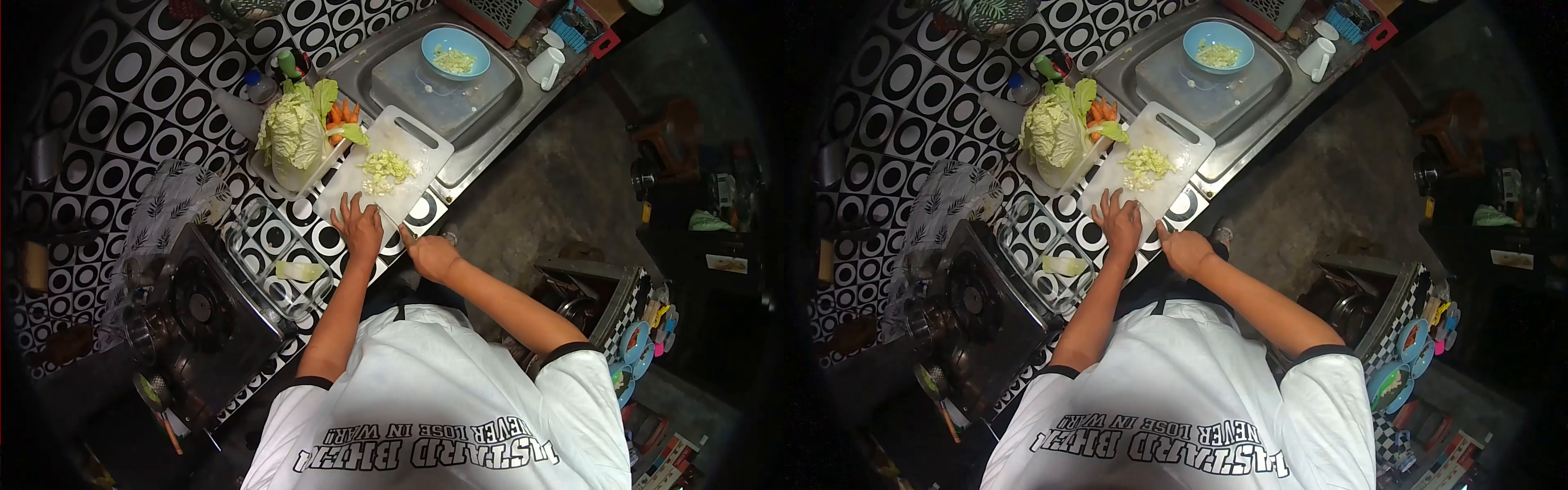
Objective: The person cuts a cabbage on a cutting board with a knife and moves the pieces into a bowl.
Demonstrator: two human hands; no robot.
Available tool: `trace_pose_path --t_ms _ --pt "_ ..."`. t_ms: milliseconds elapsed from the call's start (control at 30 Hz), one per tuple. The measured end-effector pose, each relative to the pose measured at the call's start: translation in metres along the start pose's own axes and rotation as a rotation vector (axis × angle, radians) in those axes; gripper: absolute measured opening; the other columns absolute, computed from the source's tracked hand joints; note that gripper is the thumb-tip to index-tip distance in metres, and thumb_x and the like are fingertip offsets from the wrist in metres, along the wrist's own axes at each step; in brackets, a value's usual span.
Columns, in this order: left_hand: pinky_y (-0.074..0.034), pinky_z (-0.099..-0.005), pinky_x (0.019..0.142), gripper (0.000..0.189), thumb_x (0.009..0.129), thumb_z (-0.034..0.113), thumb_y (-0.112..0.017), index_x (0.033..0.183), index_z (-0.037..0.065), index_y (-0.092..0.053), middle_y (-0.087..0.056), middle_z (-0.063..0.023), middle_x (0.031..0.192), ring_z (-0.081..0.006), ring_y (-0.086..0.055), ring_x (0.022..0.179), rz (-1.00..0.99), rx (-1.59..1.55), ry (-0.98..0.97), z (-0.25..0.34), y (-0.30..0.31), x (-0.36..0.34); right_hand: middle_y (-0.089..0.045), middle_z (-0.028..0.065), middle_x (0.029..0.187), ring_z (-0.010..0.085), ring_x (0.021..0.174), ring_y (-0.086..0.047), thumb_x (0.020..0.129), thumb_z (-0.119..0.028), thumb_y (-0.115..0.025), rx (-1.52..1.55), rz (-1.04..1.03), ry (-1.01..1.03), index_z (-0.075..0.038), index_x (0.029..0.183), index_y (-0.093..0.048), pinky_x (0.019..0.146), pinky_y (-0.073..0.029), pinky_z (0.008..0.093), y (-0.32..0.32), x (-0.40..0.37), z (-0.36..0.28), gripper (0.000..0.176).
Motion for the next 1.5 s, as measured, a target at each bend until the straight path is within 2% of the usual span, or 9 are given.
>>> trace_pose_path --t_ms 67,400,467,600,667,900,1100,1200,1500 --pt "-0.017 -0.0616 0.109 0.009 0.079 0.012 -0.07 0.087 0.013 -0.073 -0.056 -0.0096 0.129 -0.0334 -0.038 0.135 -0.003 0.001 0.008 -0.001 0.0 0.0 -0.069 0.0219 0.08 0.0359 0.073 -0.069 0.081 -0.005 -0.049 0.076 0.064 0.011 0.009 0.145 -0.031 0.069 -0.055 0.044 -0.004 -0.002 0.002 0.069" --pt "-0.017 -0.0614 0.11 0.008 0.079 0.013 -0.07 0.087 0.012 -0.073 -0.057 -0.0097 0.128 -0.0317 -0.04 0.134 0.004 -0.017 0.012 -0.003 0.002 0.001 -0.067 0.0197 0.081 0.0351 0.072 -0.068 0.082 -0.004 -0.049 0.038 0.139 0.014 0.003 0.15 -0.024 0.067 -0.055 0.0441 -0.031 -0.005 0.008 0.072" --pt "-0.018 -0.0614 0.11 0.009 0.08 0.014 -0.069 0.087 0.011 -0.073 -0.056 -0.0099 0.127 -0.0317 -0.04 0.134 0.0 -0.023 0.012 -0.002 0.002 0.001 -0.065 0.022 0.086 0.0385 0.075 -0.067 0.079 0.0 -0.05 0.084 0.129 0.0 0.0 0.153 -0.018 0.069 -0.053 0.0469 -0.037 -0.003 0.013 0.081" --pt "-0.018 -0.0616 0.11 0.01 0.079 0.015 -0.07 0.088 0.011 -0.074 -0.057 -0.0098 0.127 -0.0312 -0.04 0.133 -0.012 -0.014 0.014 -0.002 0.0 0.0 -0.065 0.0216 0.085 0.0379 0.075 -0.067 0.08 0.0 -0.049 0.046 0.109 -0.006 0.0 0.153 -0.018 0.07 -0.053 0.0466 -0.036 0.005 0.015 0.08" --pt "-0.018 -0.0616 0.11 0.01 0.079 0.015 -0.069 0.088 0.011 -0.074 -0.057 -0.0098 0.127 -0.031 -0.04 0.133 -0.016 -0.014 0.015 -0.003 0.002 0.0 -0.067 0.0187 0.082 0.0355 0.072 -0.068 0.085 -0.005 -0.047 0.018 0.229 0.039 -0.002 0.152 -0.022 0.067 -0.055 0.0452 -0.03 0.011 0.015 0.072" --pt "-0.016 -0.0617 0.109 0.011 0.081 0.015 -0.07 0.091 0.01 -0.071 -0.057 -0.01 0.126 -0.0316 -0.04 0.133 0.008 -0.006 -0.022 -0.002 0.002 -0.001 -0.067 0.018 0.081 0.0337 0.072 -0.068 0.084 -0.005 -0.049 -0.02 0.297 0.064 -0.002 0.152 -0.023 0.067 -0.055 0.0443 -0.026 0.009 0.019 0.073" --pt "-0.016 -0.0615 0.11 0.016 0.081 0.016 -0.069 0.094 0.008 -0.069 -0.056 -0.0117 0.126 -0.0331 -0.039 0.132 0.006 -0.008 -0.059 -0.001 0.01 -0.008 -0.068 0.019 0.083 0.0343 0.073 -0.068 0.081 -0.003 -0.05 -0.029 0.28 0.052 -0.002 0.151 -0.027 0.067 -0.054 0.0436 -0.011 0.007 0.016 0.073" --pt "-0.017 -0.0611 0.11 0.018 0.08 0.017 -0.07 0.095 0.008 -0.069 -0.056 -0.0121 0.126 -0.0332 -0.039 0.132 0.017 -0.016 -0.075 -0.001 0.013 -0.008 -0.069 0.0198 0.083 0.0348 0.074 -0.068 0.081 -0.002 -0.05 -0.032 0.184 0.03 -0.002 0.15 -0.029 0.067 -0.054 0.0438 0.005 0.007 0.008 0.073" --pt "-0.018 -0.0601 0.109 0.019 0.078 0.018 -0.072 0.093 0.008 -0.069 -0.057 -0.0102 0.122 -0.0316 -0.042 0.126 0.016 -0.024 -0.098 -0.005 0.014 -0.008 -0.07 0.018 0.085 0.0329 0.073 -0.069 0.084 -0.006 -0.048 -0.134 0.078 -0.006 0.005 0.145 -0.036 0.068 -0.055 0.0422 0.023 0.02 -0.01 0.062"
Point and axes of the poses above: each hand's wrist, its own x-axis towards the middle knuckle, its own y-axis out of the back of the hand, z = x × y, the point moved 10 cm from there along x, towards the middle knuckle
